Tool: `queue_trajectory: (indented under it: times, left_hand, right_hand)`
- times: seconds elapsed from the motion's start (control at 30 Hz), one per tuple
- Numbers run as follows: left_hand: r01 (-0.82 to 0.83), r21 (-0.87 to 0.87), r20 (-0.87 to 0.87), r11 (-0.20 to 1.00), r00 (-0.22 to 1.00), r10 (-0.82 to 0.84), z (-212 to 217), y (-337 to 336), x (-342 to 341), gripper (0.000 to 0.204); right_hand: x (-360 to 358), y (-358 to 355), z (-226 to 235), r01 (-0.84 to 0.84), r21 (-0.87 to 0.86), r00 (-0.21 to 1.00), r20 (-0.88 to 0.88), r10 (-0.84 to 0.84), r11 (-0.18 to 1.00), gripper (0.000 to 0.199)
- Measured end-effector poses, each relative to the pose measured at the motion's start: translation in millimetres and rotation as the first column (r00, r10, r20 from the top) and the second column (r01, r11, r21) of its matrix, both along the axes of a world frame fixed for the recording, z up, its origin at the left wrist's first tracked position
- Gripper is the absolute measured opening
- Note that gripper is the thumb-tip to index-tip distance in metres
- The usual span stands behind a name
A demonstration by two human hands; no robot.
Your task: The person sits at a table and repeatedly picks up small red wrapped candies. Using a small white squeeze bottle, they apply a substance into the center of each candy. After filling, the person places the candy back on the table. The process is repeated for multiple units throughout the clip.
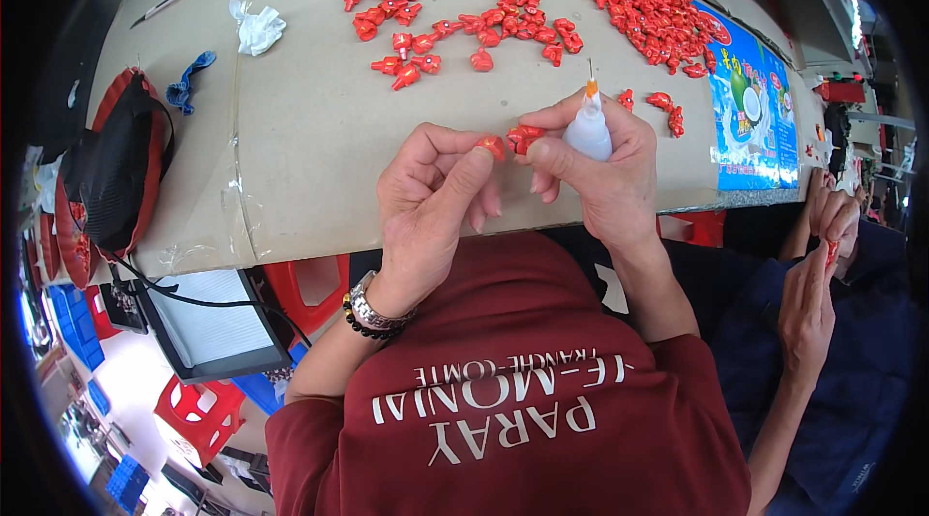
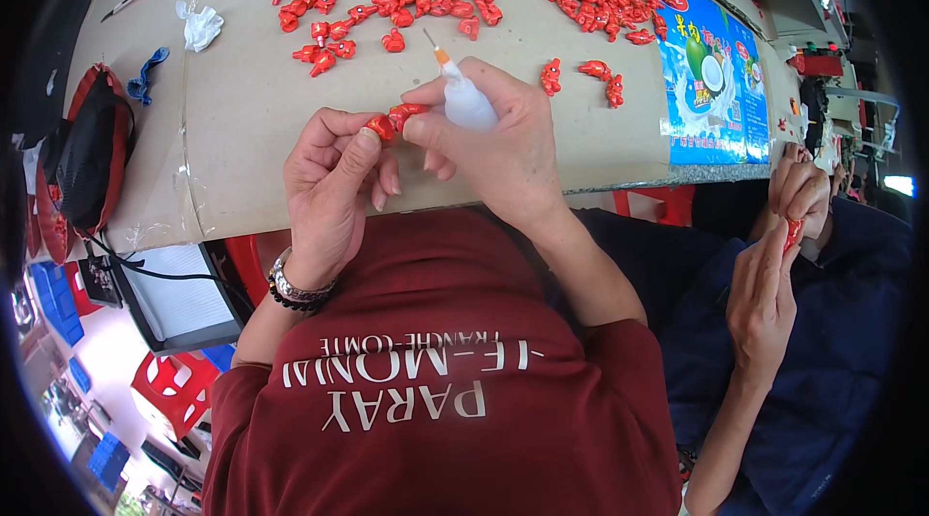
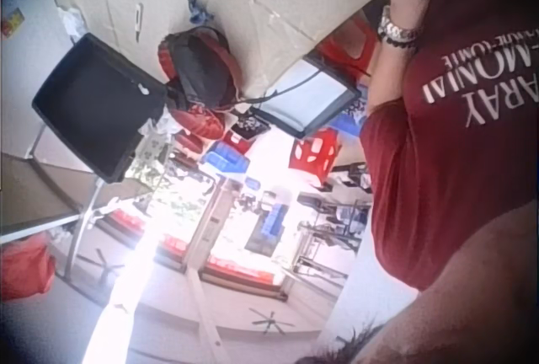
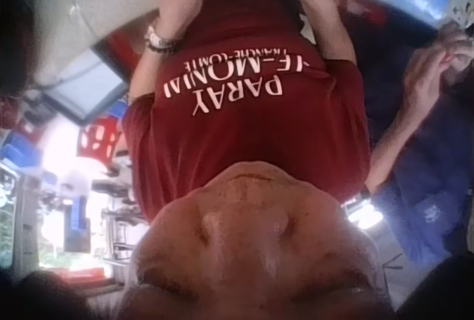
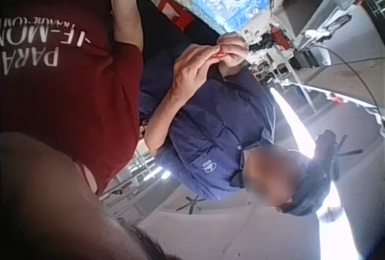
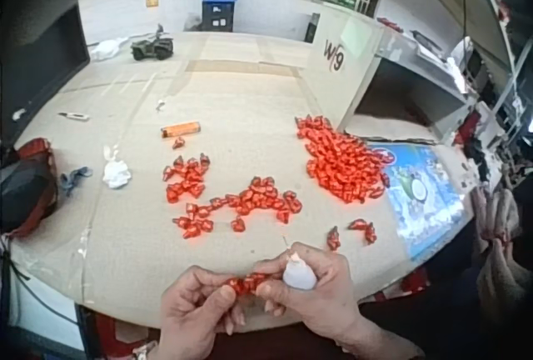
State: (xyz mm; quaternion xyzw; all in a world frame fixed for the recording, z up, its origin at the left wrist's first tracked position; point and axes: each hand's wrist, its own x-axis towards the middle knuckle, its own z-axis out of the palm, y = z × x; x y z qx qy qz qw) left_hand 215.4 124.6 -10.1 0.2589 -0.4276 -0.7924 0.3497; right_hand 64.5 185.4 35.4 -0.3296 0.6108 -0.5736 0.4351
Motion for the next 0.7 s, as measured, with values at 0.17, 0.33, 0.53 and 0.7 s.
queue_trajectory:
  times: [0.17, 0.33, 0.53, 0.7]
  left_hand:
    - [0.015, 0.062, -0.042, 0.998, 0.999, -0.012, 2.9, 0.4, -0.2, 0.013]
    - [0.023, 0.059, -0.09, 0.998, 0.996, -0.018, 1.5, 1.3, 0.5, 0.013]
    - [-0.008, -0.041, -0.042, 0.999, 0.999, 0.007, 0.3, 0.9, 2.9, 0.009]
    - [0.0, -0.096, -0.024, 0.995, 1.0, -0.002, -1.2, -2.2, 4.8, 0.006]
  right_hand:
    - [-1.7, 3.1, -6.2, -0.052, -0.087, 0.995, -0.085, 0.045, 0.995, 0.015]
    - [-0.1, 3.3, -7.6, -0.065, -0.068, 0.989, -0.138, 0.055, 0.996, 0.011]
    - [-3.0, 3.7, -15.5, -0.17, -0.165, 0.958, -0.258, 0.124, 0.972, 0.014]
    - [-1.5, 2.0, -25.9, -0.199, -0.243, 0.942, -0.314, 0.117, 0.949, 0.017]
